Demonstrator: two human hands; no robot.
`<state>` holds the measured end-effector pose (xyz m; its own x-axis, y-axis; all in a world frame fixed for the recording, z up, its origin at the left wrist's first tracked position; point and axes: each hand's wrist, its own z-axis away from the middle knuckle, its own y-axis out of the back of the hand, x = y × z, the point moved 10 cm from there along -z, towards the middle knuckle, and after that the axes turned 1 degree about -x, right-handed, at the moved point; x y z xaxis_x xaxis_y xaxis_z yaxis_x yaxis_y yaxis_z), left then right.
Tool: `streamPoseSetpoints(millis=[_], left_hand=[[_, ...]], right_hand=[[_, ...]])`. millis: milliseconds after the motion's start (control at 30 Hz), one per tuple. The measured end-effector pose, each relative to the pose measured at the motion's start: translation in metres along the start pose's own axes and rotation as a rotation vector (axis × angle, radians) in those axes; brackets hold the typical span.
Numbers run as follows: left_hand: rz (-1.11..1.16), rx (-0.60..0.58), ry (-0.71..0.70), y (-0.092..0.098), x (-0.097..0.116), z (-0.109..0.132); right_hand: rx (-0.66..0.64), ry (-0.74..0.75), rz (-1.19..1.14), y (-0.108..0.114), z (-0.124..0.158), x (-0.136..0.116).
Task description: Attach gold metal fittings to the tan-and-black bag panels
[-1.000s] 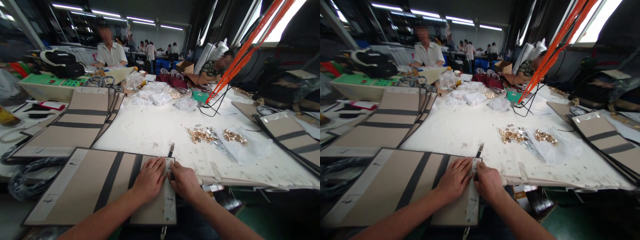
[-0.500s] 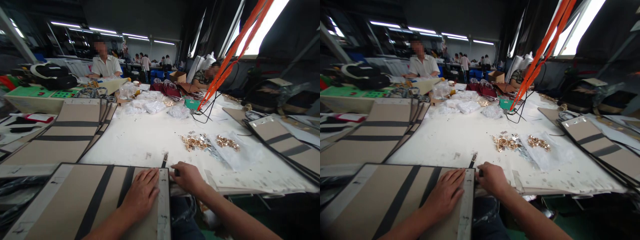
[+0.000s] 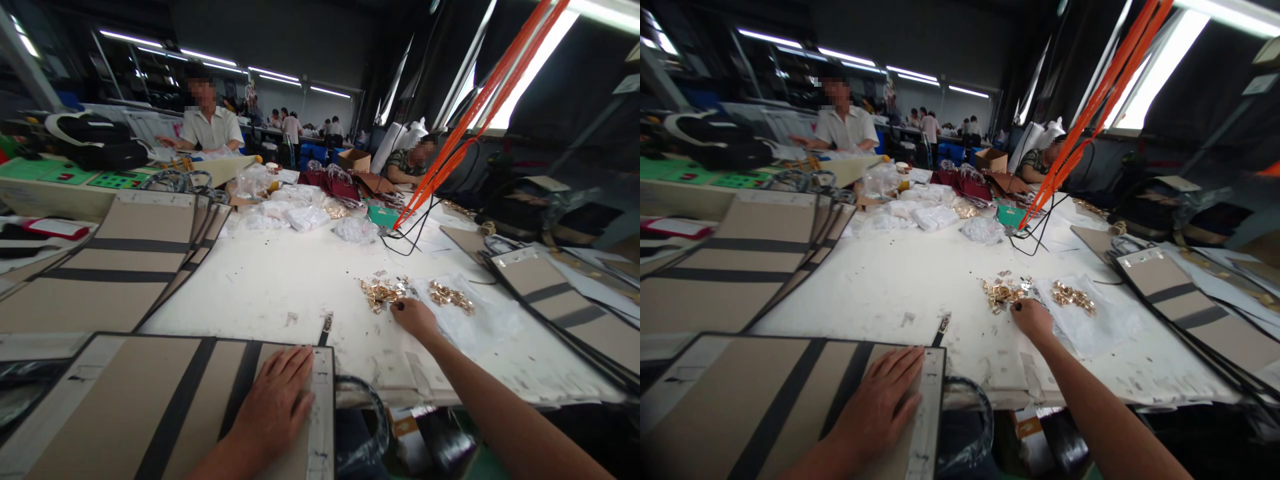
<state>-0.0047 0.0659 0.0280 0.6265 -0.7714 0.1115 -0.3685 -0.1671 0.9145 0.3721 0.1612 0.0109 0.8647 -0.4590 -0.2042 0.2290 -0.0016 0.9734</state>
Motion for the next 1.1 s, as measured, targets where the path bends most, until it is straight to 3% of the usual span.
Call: streamPoseSetpoints(millis=[333,500,600,767,833,933,1100], left_hand=[[0.041,-0.038,0.036,-0.003,-0.001,0.002],[0.137,-0.097,0.093,-0.004,0.000,0.002],[0.195,-0.105,0.124,-0.002,0.000,0.002],[0.218,-0.110,0.120,0.001,0.002,0.003],[0.221,-0.116,0.125,0.000,0.002,0.004],[0.220,-0.109,0.129,0.000,0.001,0.006],[0.222,-0.100,0.129,0.000,0.001,0.007]], right_hand=[[-0.059,-0.054,-0.106,0.007,-0.012,-0.009],[-0.181,0.048,-0.309,0.004,0.017,-0.021],[-0.239,0.174,-0.441,0.005,0.057,-0.055],[-0.501,0.409,-0.617,-0.018,0.136,-0.150],[-0.525,0.494,-0.610,-0.026,0.152,-0.179],[-0.479,0.560,-0.553,-0.035,0.155,-0.198],[-0.418,0.548,-0.445,-0.042,0.149,-0.195]])
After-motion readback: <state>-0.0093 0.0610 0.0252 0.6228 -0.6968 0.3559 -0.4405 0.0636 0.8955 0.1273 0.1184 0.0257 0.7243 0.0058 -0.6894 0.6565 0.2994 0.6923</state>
